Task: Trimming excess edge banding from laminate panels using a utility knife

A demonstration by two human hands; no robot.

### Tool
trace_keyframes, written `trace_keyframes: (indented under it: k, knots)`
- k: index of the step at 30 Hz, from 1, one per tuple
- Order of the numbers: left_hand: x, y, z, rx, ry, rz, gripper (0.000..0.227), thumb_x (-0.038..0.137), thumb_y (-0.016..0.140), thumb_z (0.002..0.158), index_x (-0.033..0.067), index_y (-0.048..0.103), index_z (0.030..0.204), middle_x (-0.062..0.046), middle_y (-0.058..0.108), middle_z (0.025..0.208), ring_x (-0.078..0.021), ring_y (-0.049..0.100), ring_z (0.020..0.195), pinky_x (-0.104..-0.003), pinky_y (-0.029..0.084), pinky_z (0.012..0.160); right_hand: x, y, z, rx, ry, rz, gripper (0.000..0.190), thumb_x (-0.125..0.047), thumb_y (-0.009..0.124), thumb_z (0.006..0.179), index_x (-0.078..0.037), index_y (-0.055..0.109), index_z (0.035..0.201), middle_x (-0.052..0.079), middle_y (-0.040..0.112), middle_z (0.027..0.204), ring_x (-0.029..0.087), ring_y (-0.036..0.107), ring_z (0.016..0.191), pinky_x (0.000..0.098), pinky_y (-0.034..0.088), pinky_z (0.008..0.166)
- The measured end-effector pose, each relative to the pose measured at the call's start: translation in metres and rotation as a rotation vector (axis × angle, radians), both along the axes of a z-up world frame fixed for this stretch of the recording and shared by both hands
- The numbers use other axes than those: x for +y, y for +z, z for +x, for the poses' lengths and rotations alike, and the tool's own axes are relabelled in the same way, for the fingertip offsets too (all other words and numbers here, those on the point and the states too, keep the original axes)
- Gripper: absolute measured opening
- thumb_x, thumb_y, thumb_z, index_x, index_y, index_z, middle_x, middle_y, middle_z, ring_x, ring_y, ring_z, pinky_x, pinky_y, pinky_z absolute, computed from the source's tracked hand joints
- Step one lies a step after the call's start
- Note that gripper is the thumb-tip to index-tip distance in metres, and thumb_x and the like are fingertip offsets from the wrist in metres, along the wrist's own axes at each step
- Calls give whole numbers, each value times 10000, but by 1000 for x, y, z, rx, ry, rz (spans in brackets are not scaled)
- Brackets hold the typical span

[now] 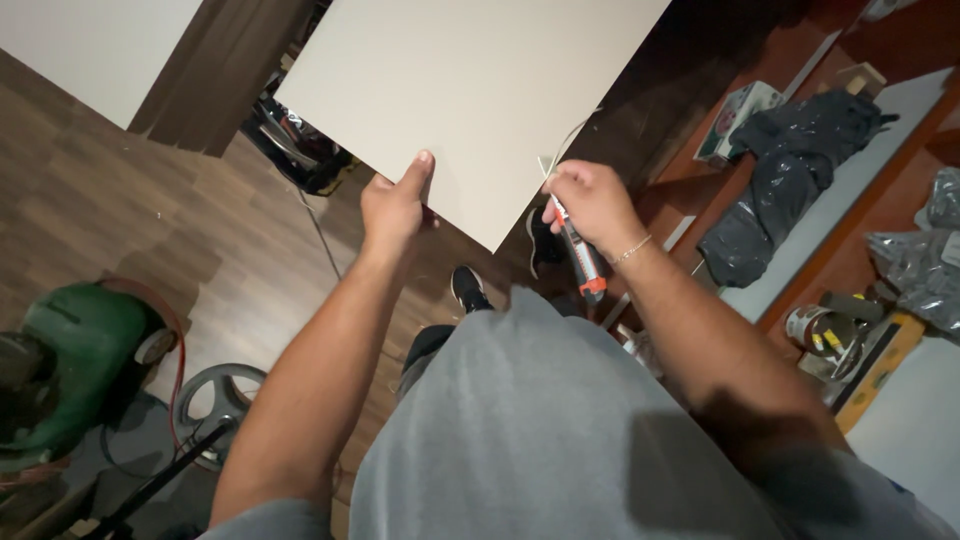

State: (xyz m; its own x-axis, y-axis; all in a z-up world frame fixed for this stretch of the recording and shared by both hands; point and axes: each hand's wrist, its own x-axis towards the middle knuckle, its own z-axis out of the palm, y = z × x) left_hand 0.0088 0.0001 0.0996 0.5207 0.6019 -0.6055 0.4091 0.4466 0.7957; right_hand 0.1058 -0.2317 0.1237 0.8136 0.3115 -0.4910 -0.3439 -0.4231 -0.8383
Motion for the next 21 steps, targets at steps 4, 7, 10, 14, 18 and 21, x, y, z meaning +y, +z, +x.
trace_keyframes:
  k: [4, 7, 10, 14, 18, 21]
  knots:
    - [-1, 1, 1, -1, 7, -21, 413, 256, 802, 904, -93, 602, 1002, -216, 643, 639, -288, 668, 408, -372, 570, 305, 2, -6, -12, 19, 7, -10, 169, -149, 588, 894, -35, 699, 840, 187, 688, 603, 194, 686, 449, 252, 514, 398]
    - [-1, -3, 4, -13, 19, -19, 415, 256, 810, 890, -90, 607, 1000, -223, 642, 639, -300, 673, 415, -379, 569, 306, 4, -5, -19, 42, 8, 3, 164, -151, 586, 901, -35, 686, 841, 188, 686, 605, 192, 683, 452, 251, 514, 400]
    - [-2, 0, 6, -8, 25, -5, 409, 257, 819, 880, -85, 619, 985, -213, 644, 636, -291, 670, 405, -375, 562, 293, 8, 1, -28, 40, 32, -12, 173, -142, 574, 900, -30, 695, 849, 190, 690, 603, 191, 682, 449, 252, 508, 400]
    - [-3, 8, 7, -11, 26, -15, 420, 264, 817, 878, -83, 609, 990, -221, 647, 646, -303, 675, 415, -390, 575, 307, 11, -1, -37, 62, 43, -9, 164, -132, 572, 899, -23, 681, 843, 196, 690, 606, 192, 674, 443, 248, 506, 403]
    - [-1, -2, 6, -31, 41, -50, 398, 232, 810, 883, -95, 609, 989, -216, 645, 663, -304, 686, 440, -379, 574, 320, 13, 2, -47, 76, 62, -18, 165, -133, 567, 899, -20, 678, 853, 201, 697, 616, 195, 678, 451, 251, 511, 408]
    - [-1, 6, 2, -8, 51, -32, 400, 252, 813, 870, -73, 611, 985, -204, 649, 652, -297, 675, 420, -373, 583, 322, 15, 4, -52, 79, 99, -33, 173, -136, 575, 891, -27, 699, 840, 183, 704, 607, 189, 683, 450, 250, 514, 413]
